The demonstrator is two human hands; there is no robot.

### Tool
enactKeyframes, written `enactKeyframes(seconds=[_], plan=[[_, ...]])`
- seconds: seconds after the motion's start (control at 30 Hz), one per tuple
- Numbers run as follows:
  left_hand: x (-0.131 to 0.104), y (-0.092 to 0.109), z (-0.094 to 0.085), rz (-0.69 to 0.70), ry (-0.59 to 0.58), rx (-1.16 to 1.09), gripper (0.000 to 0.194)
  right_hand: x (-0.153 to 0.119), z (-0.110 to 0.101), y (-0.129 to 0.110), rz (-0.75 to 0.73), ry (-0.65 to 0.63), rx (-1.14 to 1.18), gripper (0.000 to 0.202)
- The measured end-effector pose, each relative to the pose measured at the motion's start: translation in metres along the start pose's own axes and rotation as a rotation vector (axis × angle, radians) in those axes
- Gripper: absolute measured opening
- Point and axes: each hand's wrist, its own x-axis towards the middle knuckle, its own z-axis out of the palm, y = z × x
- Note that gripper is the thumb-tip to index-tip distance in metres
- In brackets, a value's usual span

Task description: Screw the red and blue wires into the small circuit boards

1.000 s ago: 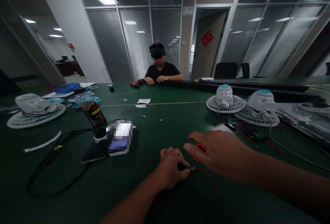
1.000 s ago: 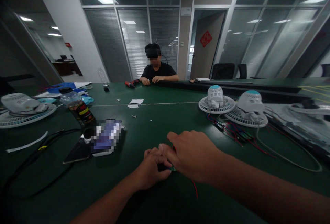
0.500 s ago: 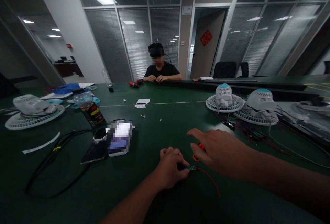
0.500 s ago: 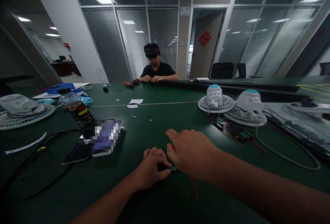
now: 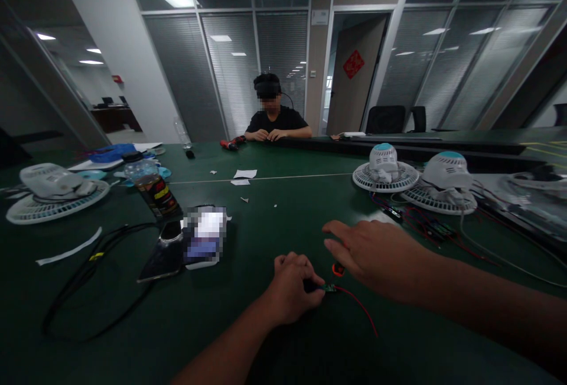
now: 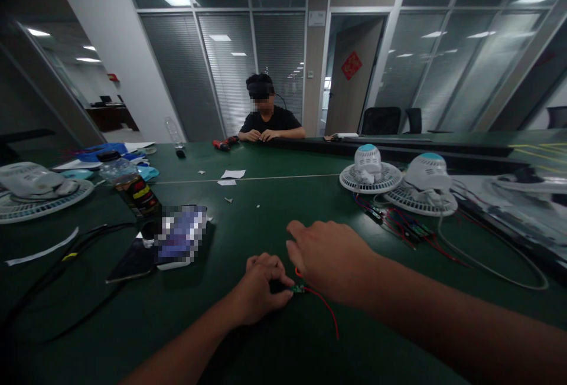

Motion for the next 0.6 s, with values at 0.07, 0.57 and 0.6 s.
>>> enactKeyframes(seconds=[0.07,0.57,0.6], plan=[[0.0,-0.0003,0.0006,-0.002,0.003,-0.009,0.011,0.0002,0.0006,0.0003,0.0,-0.011,0.007,0.03],[-0.0001,-0.0025,0.0016,0.008,0.02,-0.006,0.01,-0.0011,-0.0009,-0.0037,0.071,0.023,0.108,0.038],[-0.0003,-0.0019,0.0012,0.005,0.014,-0.007,0.01,-0.0008,-0.0003,-0.0033,0.056,0.024,0.079,0.038]])
